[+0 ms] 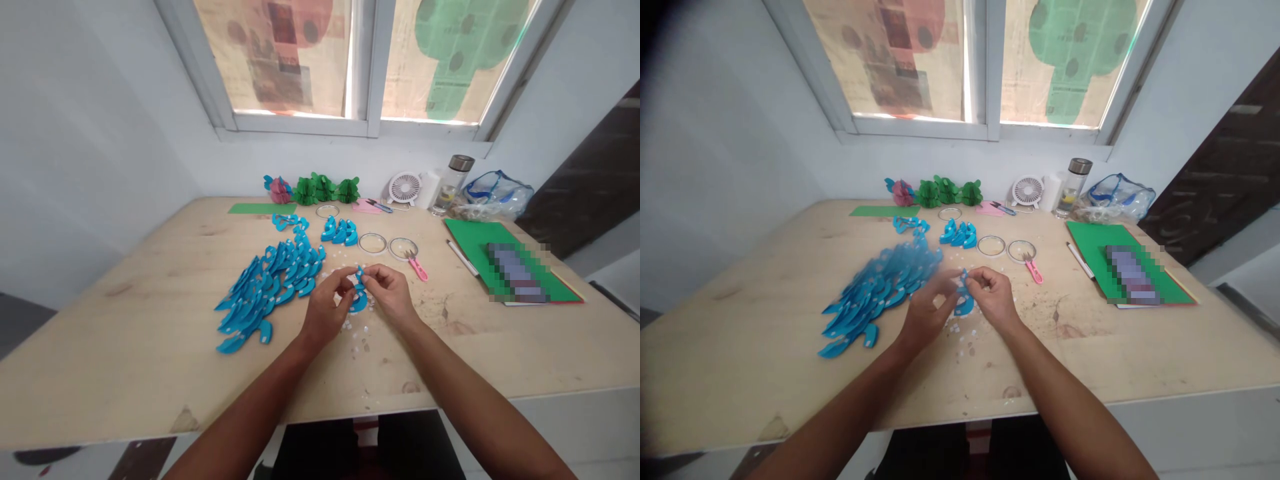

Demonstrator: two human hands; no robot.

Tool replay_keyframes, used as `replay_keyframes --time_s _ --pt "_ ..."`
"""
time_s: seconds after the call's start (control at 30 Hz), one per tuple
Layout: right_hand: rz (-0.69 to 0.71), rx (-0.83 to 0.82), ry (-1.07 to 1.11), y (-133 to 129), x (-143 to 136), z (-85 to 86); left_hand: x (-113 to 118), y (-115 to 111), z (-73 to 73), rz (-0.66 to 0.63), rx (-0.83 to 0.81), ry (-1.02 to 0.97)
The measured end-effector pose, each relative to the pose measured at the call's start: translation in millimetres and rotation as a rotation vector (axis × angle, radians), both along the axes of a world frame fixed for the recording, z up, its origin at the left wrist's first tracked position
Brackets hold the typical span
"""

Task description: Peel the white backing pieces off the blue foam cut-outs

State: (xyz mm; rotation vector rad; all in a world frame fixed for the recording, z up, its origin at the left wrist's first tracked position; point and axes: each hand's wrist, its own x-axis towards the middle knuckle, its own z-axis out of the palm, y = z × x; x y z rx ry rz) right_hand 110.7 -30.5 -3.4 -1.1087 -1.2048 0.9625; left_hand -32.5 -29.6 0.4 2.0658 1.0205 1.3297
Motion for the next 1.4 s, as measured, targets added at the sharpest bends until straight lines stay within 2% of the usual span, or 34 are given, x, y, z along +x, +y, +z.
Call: replay_keyframes --time_s 0.53,1.1,1.4 --pt "0.037 -0.030 0.134 -5.5 -4.0 9.0 1.2 -2.3 -0.8 0.001 0.059 -0.012" --pt "0.007 -0.013 0.120 -5.9 -8.2 6.3 2.1 -4.1 -0.6 0.011 0.105 0.021" --pt "-0.014 -0.013 0.078 -6.2 -6.9 8.7 3.2 -4.8 1.5 0.008 0.050 0.002"
